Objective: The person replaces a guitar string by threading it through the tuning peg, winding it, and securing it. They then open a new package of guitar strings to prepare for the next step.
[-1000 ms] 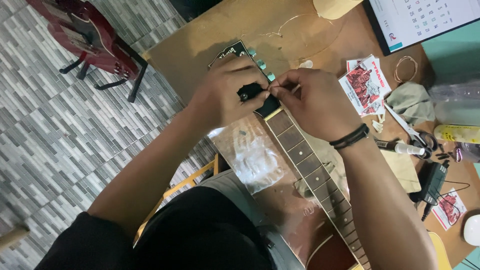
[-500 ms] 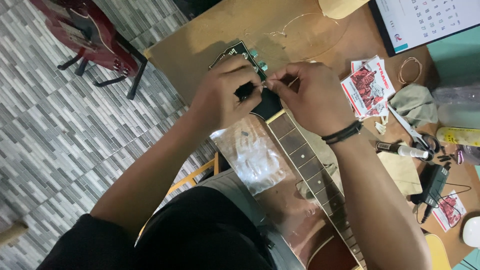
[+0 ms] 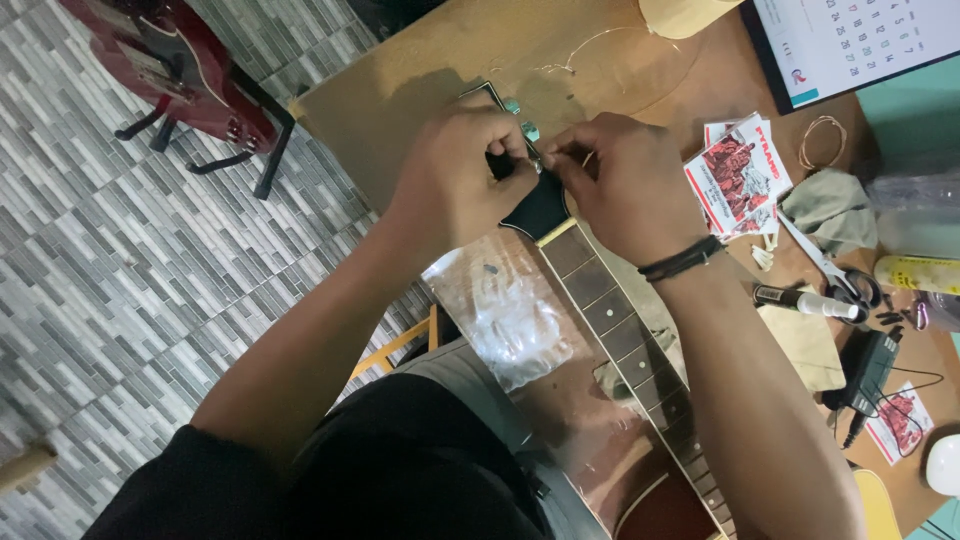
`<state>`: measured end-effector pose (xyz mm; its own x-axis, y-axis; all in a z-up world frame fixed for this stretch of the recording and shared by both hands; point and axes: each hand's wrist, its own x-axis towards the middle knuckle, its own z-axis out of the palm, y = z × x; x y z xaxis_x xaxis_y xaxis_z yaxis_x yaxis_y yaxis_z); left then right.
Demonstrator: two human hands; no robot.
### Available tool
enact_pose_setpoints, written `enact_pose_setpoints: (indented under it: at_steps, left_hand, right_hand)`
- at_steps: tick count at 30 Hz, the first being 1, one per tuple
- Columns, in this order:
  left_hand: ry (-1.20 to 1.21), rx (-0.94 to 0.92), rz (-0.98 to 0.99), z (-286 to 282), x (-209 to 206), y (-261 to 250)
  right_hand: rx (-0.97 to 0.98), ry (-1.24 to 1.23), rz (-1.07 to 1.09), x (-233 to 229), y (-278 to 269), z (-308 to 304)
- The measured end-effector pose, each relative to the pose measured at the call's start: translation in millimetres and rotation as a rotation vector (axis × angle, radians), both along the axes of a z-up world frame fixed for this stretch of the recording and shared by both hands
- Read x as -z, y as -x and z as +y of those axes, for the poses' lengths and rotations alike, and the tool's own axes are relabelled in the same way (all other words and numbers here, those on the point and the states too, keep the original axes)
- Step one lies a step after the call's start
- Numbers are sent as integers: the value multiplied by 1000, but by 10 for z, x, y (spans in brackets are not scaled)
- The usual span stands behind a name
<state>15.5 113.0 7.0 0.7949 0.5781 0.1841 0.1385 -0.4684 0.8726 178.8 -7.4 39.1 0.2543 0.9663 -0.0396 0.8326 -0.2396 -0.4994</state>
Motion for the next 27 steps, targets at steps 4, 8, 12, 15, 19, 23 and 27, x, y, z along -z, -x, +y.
enact_pose_setpoints:
  at_steps: [4,8,12,15,19,23,27]
  left_hand:
    - [28,61,-60,31,-30,5]
    - [-1,68,-67,52,-3,27]
    - [-63,123,-153,70,13,61]
    - [-106,156,-137,86,62,82]
    - [-105,145,-147,75,0,111]
    - [-114,150,-169,70,-2,135]
    - [-113,168,-185,68,-19,151]
  right_hand:
    - [-64,-35,-51,6,-23,-25]
    - [-129,18,-169,-17,24,-74]
    - [-256,154,-360,-146,86,-102]
    - [-274,160,-442,-194,119,-106]
    - [-286,66,-253,-164,85,-105]
    - [-212,106,-86,-253,84,-85]
    - [-175,88,31,-374,122,-53]
